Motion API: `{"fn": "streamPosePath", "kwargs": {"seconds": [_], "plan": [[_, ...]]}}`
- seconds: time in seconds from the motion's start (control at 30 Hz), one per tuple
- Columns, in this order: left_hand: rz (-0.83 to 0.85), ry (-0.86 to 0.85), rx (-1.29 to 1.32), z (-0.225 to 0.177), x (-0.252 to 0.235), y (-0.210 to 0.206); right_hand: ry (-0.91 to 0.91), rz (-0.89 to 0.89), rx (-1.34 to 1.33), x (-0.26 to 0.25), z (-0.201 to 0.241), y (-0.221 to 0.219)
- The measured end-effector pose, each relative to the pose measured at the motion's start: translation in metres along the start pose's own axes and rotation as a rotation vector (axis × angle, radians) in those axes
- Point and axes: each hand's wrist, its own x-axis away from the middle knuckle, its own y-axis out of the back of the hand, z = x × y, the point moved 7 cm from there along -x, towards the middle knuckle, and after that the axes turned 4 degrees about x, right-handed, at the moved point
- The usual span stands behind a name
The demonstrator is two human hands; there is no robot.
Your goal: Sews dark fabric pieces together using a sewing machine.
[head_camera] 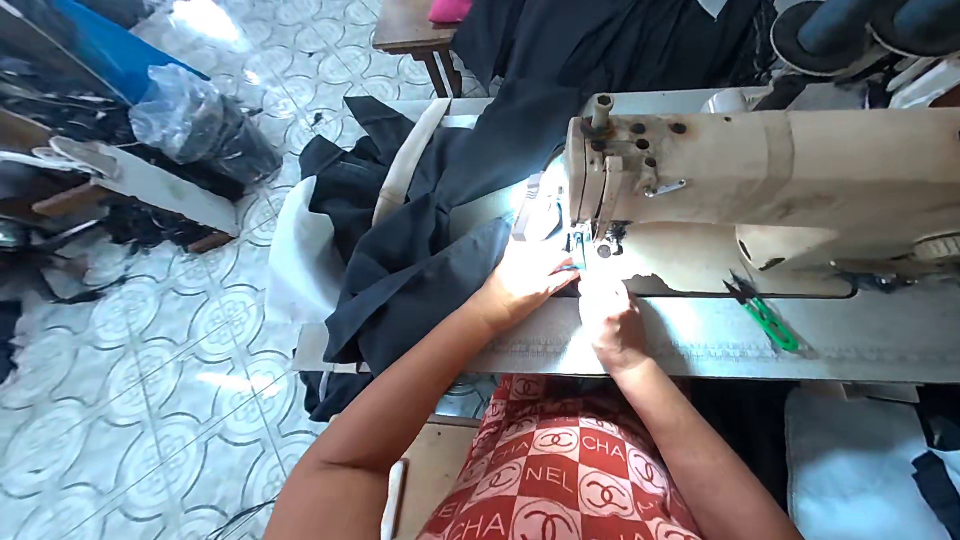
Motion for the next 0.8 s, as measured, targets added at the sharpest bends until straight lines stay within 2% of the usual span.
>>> {"fn": "streamPosePath", "kwargs": {"seconds": [0.2,0.37,0.8], "plan": [[-0.059,0.043,-0.028,0.002,0.017,0.000,0.005,0.021,-0.029,0.008,-0.002,0.003],[-0.028,0.131,-0.038,0.003,0.015,-0.007,-0.001,0.050,0.023,0.010,0.003,0.006],[-0.060,0.142,-0.017,0.003,0.014,-0.008,-0.007,0.090,0.105,0.010,0.005,0.003]]}}
